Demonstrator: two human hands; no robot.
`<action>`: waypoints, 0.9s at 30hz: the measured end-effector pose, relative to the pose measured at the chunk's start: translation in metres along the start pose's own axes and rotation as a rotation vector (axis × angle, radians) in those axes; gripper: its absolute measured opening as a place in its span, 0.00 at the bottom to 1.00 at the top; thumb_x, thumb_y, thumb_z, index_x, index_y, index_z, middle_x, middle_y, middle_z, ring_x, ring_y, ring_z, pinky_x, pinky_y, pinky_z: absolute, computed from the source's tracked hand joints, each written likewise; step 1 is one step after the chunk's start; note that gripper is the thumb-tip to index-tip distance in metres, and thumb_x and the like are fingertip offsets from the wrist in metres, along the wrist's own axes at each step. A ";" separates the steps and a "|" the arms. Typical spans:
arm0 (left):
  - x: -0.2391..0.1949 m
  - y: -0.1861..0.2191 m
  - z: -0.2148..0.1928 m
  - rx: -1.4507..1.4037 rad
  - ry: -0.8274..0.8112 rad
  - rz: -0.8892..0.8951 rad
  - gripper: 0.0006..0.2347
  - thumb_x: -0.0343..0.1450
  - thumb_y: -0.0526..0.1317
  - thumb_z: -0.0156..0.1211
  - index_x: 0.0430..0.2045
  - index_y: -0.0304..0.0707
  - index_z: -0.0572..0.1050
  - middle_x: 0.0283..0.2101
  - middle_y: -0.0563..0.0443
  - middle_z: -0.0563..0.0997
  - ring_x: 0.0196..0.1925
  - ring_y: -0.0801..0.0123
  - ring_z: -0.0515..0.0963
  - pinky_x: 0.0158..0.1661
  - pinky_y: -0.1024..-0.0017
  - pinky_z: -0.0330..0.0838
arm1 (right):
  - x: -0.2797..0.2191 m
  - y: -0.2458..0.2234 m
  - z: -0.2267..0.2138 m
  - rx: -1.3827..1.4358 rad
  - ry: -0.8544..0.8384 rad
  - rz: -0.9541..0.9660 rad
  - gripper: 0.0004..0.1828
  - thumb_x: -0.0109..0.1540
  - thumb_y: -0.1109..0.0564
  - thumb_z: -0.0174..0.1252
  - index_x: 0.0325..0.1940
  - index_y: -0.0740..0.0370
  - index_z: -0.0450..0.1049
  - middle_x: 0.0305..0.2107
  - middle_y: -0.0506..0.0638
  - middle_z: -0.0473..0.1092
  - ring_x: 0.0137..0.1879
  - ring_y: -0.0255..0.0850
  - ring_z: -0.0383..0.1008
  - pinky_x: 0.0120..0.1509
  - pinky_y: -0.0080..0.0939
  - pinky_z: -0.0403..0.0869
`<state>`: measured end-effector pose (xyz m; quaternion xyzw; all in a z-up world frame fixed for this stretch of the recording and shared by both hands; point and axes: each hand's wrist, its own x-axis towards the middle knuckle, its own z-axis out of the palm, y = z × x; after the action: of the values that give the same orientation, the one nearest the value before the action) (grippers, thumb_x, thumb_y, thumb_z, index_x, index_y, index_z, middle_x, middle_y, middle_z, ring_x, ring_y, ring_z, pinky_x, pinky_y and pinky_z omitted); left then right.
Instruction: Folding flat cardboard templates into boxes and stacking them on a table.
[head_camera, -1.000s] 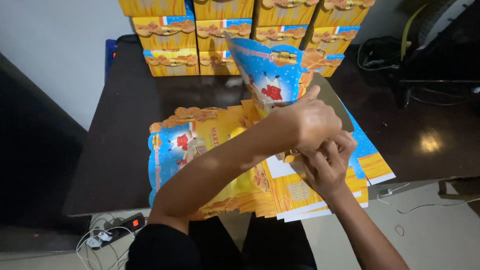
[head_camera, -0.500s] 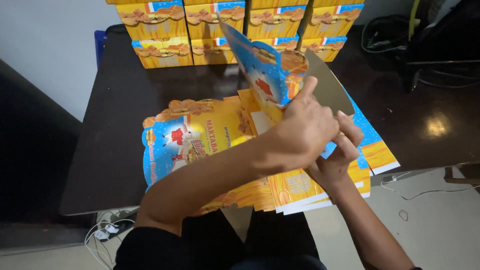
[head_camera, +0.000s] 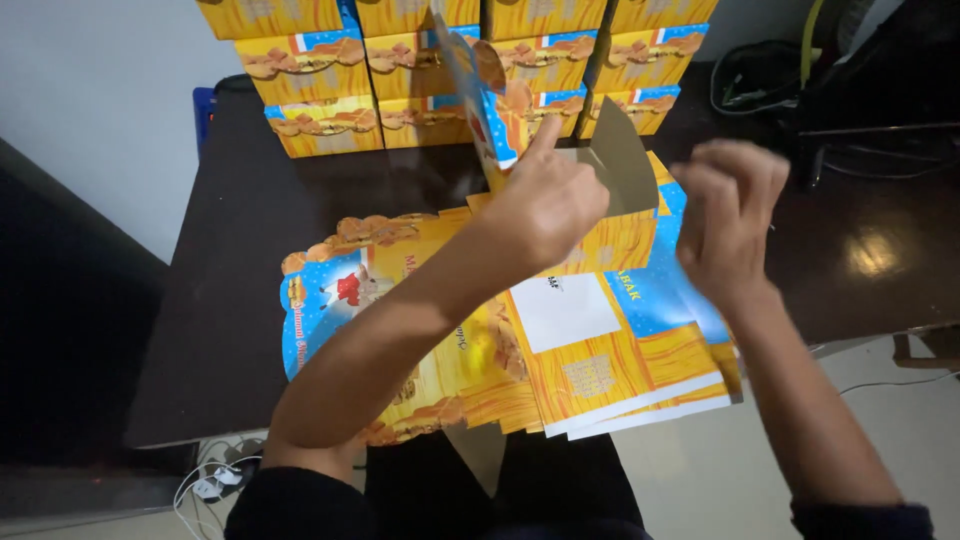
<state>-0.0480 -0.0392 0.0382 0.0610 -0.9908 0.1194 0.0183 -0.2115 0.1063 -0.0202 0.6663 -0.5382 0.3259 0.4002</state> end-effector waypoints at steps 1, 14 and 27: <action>0.003 -0.006 -0.001 -0.025 -0.016 0.047 0.19 0.68 0.24 0.52 0.07 0.51 0.63 0.11 0.60 0.64 0.17 0.66 0.65 0.65 0.53 0.46 | 0.013 0.006 -0.002 -0.019 -0.033 0.015 0.13 0.77 0.66 0.38 0.53 0.72 0.70 0.50 0.69 0.65 0.57 0.64 0.66 0.61 0.60 0.61; -0.009 -0.004 0.018 -0.122 0.330 0.185 0.15 0.64 0.24 0.61 0.08 0.46 0.72 0.15 0.59 0.75 0.22 0.63 0.74 0.44 0.57 0.55 | -0.032 0.063 0.070 0.234 -0.277 0.112 0.29 0.63 0.70 0.59 0.69 0.63 0.63 0.55 0.61 0.61 0.64 0.62 0.61 0.65 0.52 0.68; -0.016 0.002 0.001 -0.362 -0.198 -0.037 0.16 0.60 0.42 0.67 0.42 0.50 0.77 0.40 0.46 0.84 0.48 0.43 0.83 0.61 0.24 0.44 | -0.037 0.082 0.060 0.207 -0.212 -0.077 0.07 0.63 0.47 0.62 0.41 0.48 0.76 0.41 0.49 0.66 0.49 0.54 0.62 0.58 0.55 0.58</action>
<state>-0.0326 -0.0358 0.0363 0.0865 -0.9918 -0.0676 -0.0662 -0.2992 0.0618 -0.0656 0.7549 -0.5150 0.2917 0.2825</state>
